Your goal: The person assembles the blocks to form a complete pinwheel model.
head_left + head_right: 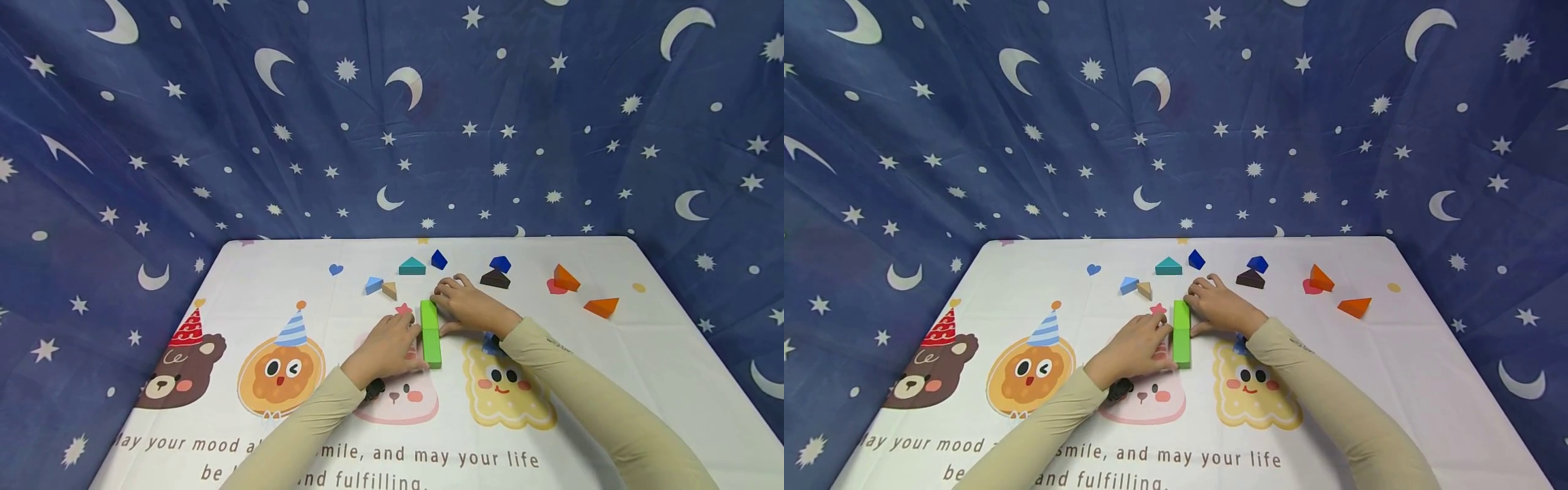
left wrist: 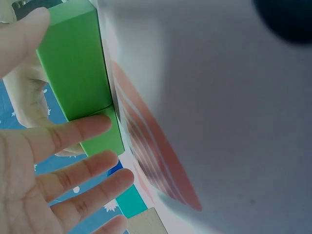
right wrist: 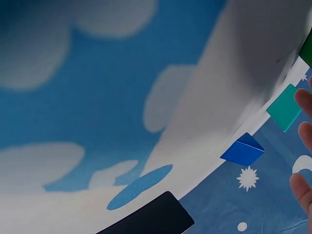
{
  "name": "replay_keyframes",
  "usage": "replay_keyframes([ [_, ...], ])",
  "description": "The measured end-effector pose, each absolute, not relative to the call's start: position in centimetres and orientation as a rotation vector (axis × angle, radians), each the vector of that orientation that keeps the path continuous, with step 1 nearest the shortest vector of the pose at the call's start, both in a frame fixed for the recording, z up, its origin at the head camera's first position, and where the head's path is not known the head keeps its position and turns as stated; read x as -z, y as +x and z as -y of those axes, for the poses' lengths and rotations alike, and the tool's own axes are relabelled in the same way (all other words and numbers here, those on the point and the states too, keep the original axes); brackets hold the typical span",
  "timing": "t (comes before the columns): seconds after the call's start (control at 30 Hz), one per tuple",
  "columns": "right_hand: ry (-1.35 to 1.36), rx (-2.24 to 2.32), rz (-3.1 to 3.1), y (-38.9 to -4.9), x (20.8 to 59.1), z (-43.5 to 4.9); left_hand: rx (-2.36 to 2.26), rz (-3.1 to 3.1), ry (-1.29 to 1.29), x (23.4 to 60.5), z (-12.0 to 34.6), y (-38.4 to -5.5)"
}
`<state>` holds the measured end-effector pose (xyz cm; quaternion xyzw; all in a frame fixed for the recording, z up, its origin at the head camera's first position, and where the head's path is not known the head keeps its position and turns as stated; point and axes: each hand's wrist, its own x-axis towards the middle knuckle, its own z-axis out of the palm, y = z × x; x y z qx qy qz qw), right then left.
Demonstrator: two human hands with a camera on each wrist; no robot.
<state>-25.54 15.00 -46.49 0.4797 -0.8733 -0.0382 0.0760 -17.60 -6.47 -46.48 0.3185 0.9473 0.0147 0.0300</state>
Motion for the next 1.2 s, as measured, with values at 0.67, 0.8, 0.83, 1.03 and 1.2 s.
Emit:
replay_keyframes([
  [0.67,1.507,0.106,2.632,-24.8,46.8,-15.0,0.031,-2.888,1.129,46.6,6.8,-16.4],
  [0.8,1.510,0.122,2.625,-24.7,46.8,-15.0,0.059,-2.897,1.156,46.6,6.9,-16.5],
  [0.83,1.510,0.124,2.625,-24.7,46.7,-15.0,0.069,-2.901,1.168,46.6,6.9,-16.5],
  [1.03,1.508,0.122,2.632,-24.7,46.8,-15.0,0.155,-2.893,1.264,46.3,7.1,-16.9],
  [1.2,1.509,0.123,2.619,-24.7,46.7,-15.1,0.205,-2.863,1.364,46.0,7.4,-17.5],
])
